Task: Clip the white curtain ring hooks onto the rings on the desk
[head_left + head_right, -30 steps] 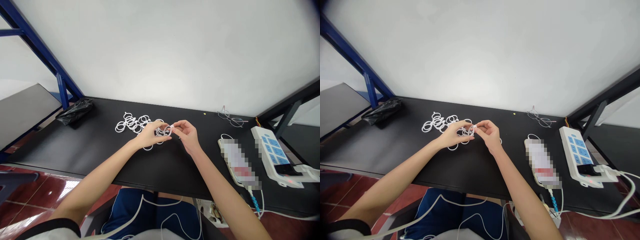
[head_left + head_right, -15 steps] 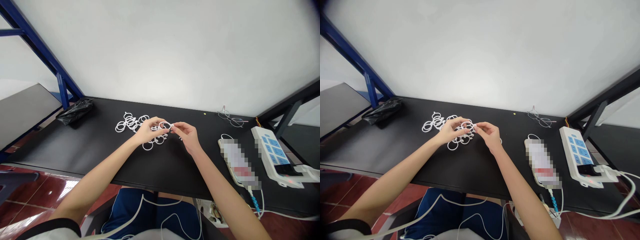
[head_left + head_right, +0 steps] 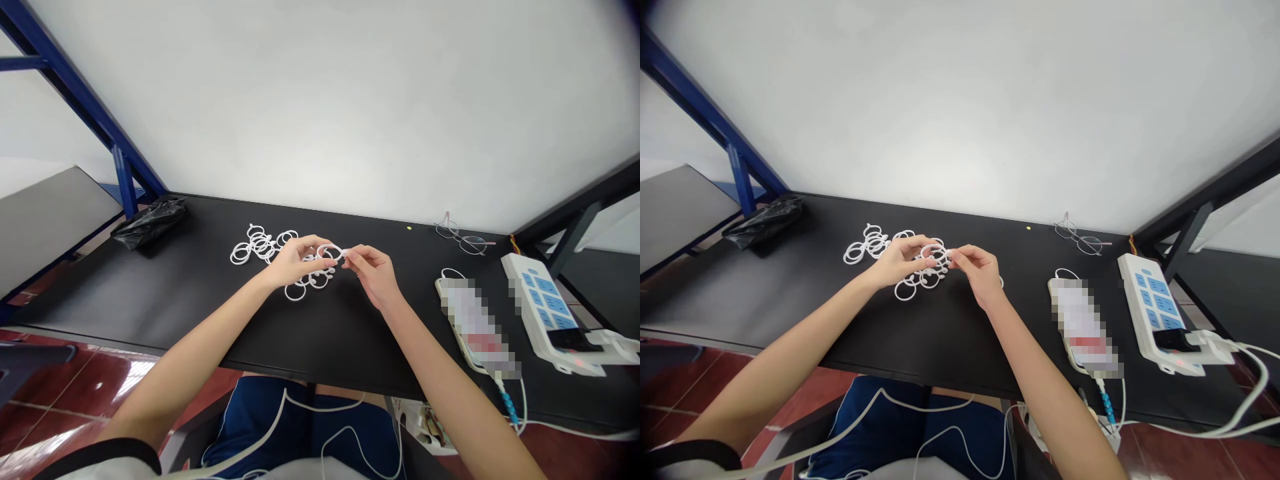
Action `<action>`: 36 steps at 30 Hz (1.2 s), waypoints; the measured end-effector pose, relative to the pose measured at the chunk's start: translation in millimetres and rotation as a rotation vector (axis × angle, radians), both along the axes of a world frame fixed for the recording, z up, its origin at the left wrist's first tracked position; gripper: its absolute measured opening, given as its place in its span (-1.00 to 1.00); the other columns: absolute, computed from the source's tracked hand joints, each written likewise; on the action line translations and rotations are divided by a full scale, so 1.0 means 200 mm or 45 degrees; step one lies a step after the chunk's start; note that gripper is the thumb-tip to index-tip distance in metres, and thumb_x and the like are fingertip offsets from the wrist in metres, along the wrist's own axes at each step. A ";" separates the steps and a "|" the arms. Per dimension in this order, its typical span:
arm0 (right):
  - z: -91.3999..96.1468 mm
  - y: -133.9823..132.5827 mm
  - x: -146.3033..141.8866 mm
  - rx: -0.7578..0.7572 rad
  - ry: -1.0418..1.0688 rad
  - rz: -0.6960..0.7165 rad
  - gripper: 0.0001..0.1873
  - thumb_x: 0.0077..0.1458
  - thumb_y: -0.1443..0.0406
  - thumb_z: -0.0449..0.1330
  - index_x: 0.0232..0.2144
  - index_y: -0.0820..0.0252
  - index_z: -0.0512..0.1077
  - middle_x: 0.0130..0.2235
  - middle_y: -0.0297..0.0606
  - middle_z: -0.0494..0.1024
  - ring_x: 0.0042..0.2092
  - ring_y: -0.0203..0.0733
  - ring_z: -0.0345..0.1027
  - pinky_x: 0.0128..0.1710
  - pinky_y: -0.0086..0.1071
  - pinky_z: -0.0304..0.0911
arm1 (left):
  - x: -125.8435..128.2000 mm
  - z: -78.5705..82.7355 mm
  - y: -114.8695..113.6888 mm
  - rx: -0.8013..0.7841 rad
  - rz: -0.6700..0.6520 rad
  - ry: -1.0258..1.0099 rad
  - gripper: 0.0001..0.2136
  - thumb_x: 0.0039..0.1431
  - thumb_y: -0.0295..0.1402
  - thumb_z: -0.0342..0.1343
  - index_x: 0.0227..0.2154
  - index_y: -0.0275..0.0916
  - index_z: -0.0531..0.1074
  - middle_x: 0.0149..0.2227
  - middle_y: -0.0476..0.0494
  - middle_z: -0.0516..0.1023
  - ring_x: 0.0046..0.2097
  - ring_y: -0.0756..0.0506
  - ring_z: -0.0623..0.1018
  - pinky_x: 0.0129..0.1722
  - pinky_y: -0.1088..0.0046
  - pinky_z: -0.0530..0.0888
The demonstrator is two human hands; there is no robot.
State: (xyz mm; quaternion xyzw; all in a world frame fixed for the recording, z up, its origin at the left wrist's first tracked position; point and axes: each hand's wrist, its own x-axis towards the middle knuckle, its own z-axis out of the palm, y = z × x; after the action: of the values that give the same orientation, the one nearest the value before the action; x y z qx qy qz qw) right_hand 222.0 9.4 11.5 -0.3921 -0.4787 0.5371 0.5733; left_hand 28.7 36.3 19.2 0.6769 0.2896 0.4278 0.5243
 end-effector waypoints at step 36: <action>0.01 0.03 0.04 -0.008 -0.056 -0.115 -0.76 -0.08 0.10 0.39 -0.45 0.14 0.57 -0.47 -0.35 0.53 -0.45 -0.31 0.39 -0.32 -0.34 0.39 | 0.01 0.00 0.00 0.192 0.088 0.183 -0.68 0.12 -0.20 0.24 -0.11 -0.25 0.52 -0.34 -0.07 0.40 -0.24 -0.05 0.45 -0.05 0.30 0.44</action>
State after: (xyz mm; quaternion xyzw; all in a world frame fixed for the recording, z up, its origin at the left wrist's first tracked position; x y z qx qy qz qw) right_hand 230.2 14.5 13.0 -0.4267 -0.4713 0.5033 0.5853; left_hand 30.6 36.7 18.7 0.7331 0.3166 0.4165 0.4346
